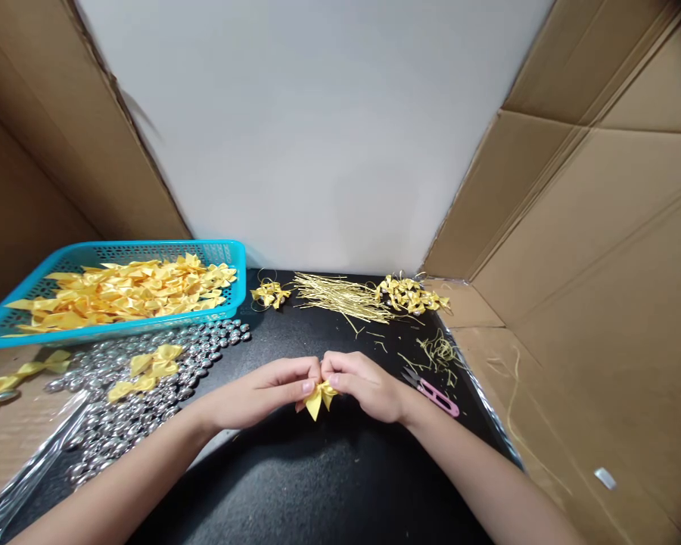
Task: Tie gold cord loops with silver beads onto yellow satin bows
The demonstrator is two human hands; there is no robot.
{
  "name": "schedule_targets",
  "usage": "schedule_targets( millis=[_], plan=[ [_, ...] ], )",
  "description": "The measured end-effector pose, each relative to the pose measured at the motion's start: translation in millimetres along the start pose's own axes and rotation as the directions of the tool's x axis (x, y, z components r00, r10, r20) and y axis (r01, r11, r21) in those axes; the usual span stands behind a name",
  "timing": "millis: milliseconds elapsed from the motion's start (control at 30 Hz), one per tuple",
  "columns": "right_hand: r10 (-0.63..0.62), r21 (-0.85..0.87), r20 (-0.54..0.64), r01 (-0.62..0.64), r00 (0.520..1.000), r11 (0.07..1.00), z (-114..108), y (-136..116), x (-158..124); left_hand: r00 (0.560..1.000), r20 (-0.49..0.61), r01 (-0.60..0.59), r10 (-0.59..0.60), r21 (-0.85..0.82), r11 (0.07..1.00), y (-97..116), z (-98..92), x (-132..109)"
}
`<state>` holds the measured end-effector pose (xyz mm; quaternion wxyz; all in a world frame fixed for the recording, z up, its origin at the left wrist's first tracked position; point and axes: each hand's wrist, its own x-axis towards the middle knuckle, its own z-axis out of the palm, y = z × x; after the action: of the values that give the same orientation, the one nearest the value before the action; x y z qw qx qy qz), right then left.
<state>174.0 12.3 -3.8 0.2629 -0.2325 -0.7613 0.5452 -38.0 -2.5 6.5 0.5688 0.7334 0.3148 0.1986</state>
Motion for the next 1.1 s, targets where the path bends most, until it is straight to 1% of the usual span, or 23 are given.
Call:
schedule_targets(
  millis=[167, 333, 533, 700, 767, 833, 900, 1000, 1100],
  plan=[
    [-0.047, -0.011, -0.021, 0.047, 0.999, 0.999, 1.9, 2.0, 0.3, 1.000, 0.012, -0.013, 0.012, 0.037, 0.999, 1.0, 0.1, 0.3],
    [-0.063, 0.010, -0.034, 0.064, 0.997, 0.998, 4.2, 4.7, 0.6, 1.000, 0.026, -0.012, 0.010, 0.055, 0.998, 3.8, 0.3, 0.7],
    [-0.087, 0.065, -0.099, 0.094, 0.991, 0.993, 11.6, 6.4, -0.3, 1.000, 0.015, 0.007, -0.007, 0.019, 1.000, 4.4, 1.0, 0.6],
    [-0.115, 0.093, -0.124, 0.127, 0.986, 0.988, 13.6, 10.4, 0.5, 0.999, 0.027, -0.020, 0.022, -0.068, 0.997, 1.3, 0.0, 1.4],
    [-0.122, 0.050, -0.109, 0.128, 0.987, 0.991, 10.9, 11.5, 1.3, 0.999, 0.014, -0.041, 0.042, -0.020, 0.999, 2.1, -0.8, 1.1],
    [-0.133, -0.026, -0.073, 0.131, 0.988, 0.991, 7.0, 10.8, 1.9, 0.999, -0.008, -0.052, 0.053, 0.103, 0.993, 4.4, -1.5, 0.1],
    [-0.138, -0.140, -0.037, 0.131, 0.990, 0.981, 2.9, 8.1, 1.8, 0.998, -0.023, -0.044, 0.051, 0.227, 0.973, 7.3, -2.0, -1.3],
    [-0.100, -0.315, 0.017, 0.100, 0.995, 0.944, -2.1, 3.1, 1.1, 0.999, -0.033, -0.029, 0.042, 0.328, 0.944, 10.4, -2.9, -2.9],
    [-0.042, -0.366, 0.073, 0.066, 0.996, 0.928, -5.5, 1.0, 0.5, 0.998, -0.039, -0.027, 0.046, 0.396, 0.918, 9.9, -4.4, -2.9]
  ],
)
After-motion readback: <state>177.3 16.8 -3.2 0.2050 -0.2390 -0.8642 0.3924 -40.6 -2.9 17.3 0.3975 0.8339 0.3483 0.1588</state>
